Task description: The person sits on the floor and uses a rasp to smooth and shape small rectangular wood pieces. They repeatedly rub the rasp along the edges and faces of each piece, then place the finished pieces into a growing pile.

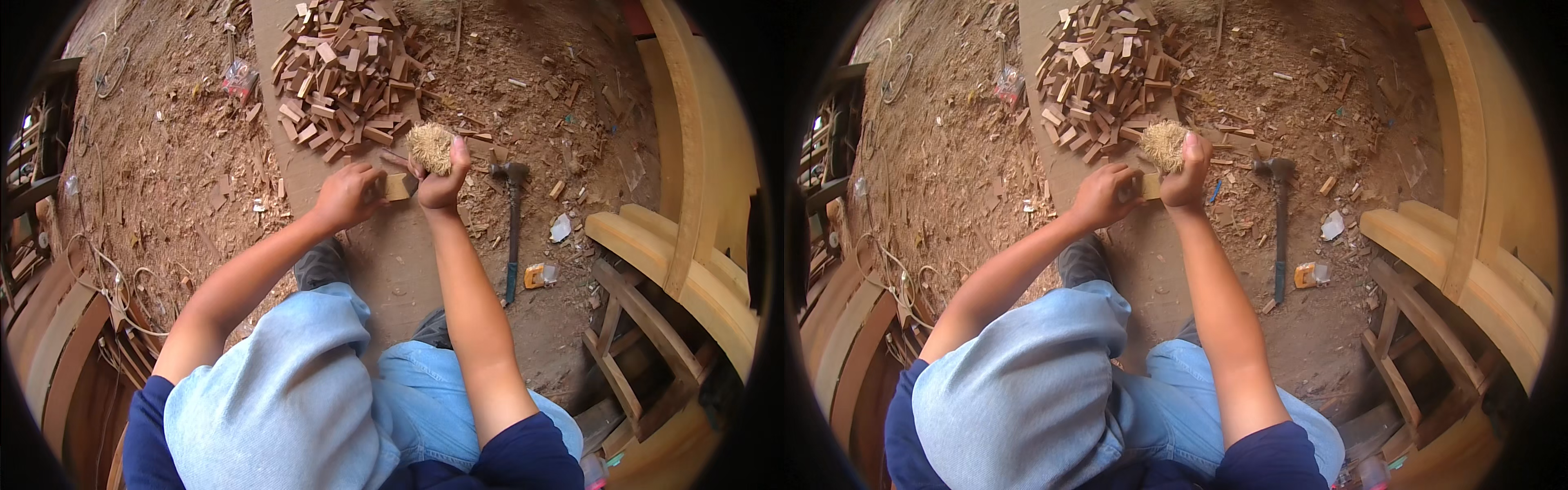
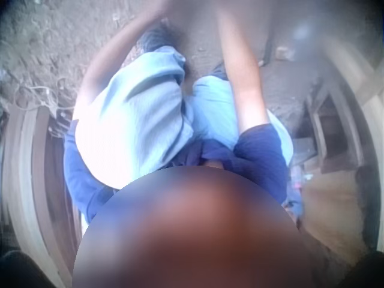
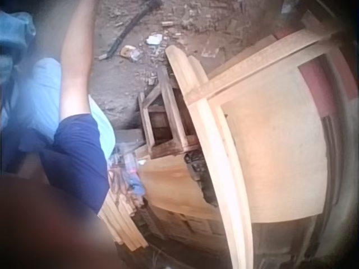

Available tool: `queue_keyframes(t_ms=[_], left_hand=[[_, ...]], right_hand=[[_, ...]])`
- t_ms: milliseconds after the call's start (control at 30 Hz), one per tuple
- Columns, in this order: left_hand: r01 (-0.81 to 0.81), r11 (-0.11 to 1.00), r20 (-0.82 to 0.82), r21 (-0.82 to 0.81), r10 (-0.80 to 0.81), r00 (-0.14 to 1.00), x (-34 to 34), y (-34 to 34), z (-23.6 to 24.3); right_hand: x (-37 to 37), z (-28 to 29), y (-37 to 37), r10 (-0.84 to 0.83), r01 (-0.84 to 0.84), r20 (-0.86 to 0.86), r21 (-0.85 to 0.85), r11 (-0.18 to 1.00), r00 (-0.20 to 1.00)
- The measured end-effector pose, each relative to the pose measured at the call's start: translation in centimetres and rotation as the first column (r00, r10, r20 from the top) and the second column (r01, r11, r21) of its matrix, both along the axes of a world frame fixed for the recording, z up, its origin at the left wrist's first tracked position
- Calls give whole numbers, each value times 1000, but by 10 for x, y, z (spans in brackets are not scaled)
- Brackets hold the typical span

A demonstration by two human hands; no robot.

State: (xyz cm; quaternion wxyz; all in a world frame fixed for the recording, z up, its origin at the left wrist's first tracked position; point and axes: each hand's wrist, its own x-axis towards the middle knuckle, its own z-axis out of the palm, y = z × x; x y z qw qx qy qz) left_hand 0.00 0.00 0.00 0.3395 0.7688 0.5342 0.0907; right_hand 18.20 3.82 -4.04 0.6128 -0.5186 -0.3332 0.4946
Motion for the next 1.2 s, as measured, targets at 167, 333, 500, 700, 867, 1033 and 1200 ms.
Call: queue_keyframes(t_ms=[167,333,500,700,867,1033,1200], left_hand=[[57,998,-19,37,-56,998,-2,1,1],[96,995,6,-30,-95,995,-2,0,8],[142,989,-13,-45,-143,990,-3,6,8],[154,987,-36,-36,-155,987,-4,7,4],[147,987,-9,-68,-148,989,-4,10,1],[147,989,-10,13,-147,989,-5,10,0],[139,990,-21,6,-139,990,-5,11,0]], right_hand=[[10,80,8,143,-151,-330,-1,988,933],[7,52,1,173,-171,11,-83,982,985],[1,39,0,188,-188,6,-16,982,982],[6,56,3,109,-122,-189,-60,991,976],[14,29,3,410,-405,-162,67,912,898],[8,33,-2,125,-125,-5,-89,988,992],[4,42,1,91,-91,-32,4,996,995]])
